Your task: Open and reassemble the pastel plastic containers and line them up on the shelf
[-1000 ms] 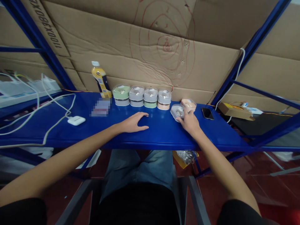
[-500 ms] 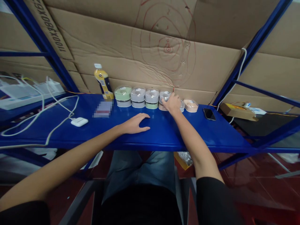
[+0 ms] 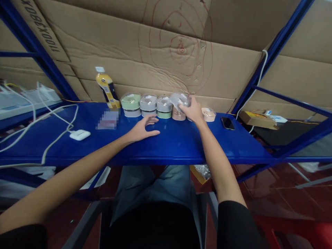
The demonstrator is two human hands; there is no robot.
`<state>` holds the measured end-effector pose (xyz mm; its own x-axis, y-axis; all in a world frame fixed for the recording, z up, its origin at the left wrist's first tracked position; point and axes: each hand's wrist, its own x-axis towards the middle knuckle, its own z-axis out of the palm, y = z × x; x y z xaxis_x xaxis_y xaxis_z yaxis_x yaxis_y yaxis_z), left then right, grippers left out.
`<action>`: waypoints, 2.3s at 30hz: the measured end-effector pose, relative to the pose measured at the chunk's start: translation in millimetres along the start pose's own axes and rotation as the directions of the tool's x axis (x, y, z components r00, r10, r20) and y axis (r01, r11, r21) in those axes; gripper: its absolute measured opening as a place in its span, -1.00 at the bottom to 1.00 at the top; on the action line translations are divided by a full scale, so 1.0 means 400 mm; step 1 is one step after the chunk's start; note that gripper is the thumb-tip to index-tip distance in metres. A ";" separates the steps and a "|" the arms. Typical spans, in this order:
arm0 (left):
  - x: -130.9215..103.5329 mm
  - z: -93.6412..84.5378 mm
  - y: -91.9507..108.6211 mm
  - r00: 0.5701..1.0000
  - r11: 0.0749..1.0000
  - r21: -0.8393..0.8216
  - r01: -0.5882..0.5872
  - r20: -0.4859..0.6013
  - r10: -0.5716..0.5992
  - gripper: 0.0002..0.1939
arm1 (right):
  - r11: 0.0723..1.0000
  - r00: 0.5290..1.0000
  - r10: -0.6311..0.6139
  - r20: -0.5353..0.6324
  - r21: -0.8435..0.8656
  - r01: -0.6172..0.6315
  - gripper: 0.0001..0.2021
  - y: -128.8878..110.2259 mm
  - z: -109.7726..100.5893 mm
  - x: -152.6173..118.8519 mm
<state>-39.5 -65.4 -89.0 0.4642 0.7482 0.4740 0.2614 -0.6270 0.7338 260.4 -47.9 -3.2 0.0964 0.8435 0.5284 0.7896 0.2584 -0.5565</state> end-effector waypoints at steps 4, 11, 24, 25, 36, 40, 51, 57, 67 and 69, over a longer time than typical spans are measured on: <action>0.016 -0.028 -0.014 0.999 0.981 -0.189 0.040 0.017 -0.037 0.06 | 0.921 0.866 -0.322 0.383 0.337 0.193 -0.37 0.000 -0.010 -0.060; -0.010 -0.023 0.000 0.993 0.998 0.023 0.057 0.103 -0.059 0.11 | 0.882 0.653 -0.454 0.607 0.410 0.232 -0.12 -0.027 0.072 -0.117; -0.024 -0.015 0.003 0.989 0.967 0.242 -0.079 0.142 0.045 -0.07 | 0.934 0.870 -0.321 0.373 0.278 0.226 -0.28 0.011 0.058 -0.121; -0.026 -0.015 0.007 0.984 0.960 0.262 -0.099 0.171 0.055 -0.22 | 0.949 0.892 -0.269 0.363 0.260 0.181 -0.29 0.028 0.049 -0.115; -0.013 -0.064 -0.015 0.999 0.936 0.350 -0.031 0.038 0.019 -0.32 | 0.966 0.913 -0.194 0.358 0.231 0.115 -0.36 0.052 0.034 -0.103; -0.011 -0.123 -0.071 0.996 0.905 0.418 0.084 -0.033 -0.077 -0.25 | 0.980 0.895 -0.161 0.416 0.175 0.094 -0.31 0.062 0.024 -0.096; -0.027 -0.047 0.020 0.999 0.948 0.314 -0.050 0.027 0.043 -0.20 | 0.889 0.854 -0.401 0.332 0.368 0.274 -0.17 0.030 0.040 -0.105; -0.024 0.000 0.029 0.998 0.963 0.265 -0.039 0.053 0.025 0.09 | 0.811 0.691 -0.581 0.430 0.379 0.445 -0.13 -0.036 0.080 -0.125; -0.021 0.006 0.015 0.995 0.968 0.250 0.004 0.096 -0.028 0.24 | 0.844 0.666 -0.535 0.519 0.296 0.448 -0.12 -0.049 0.113 -0.142; -0.021 0.004 0.013 0.994 0.966 0.260 0.006 0.101 -0.033 0.26 | 0.864 0.680 -0.501 0.535 0.270 0.424 -0.11 -0.047 0.114 -0.139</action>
<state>-40.6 -75.3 -90.0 0.5385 0.7428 0.3978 0.4749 -0.6575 0.5849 212.6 -78.1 -51.2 -0.6546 0.6960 0.2950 0.5595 0.7085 -0.4300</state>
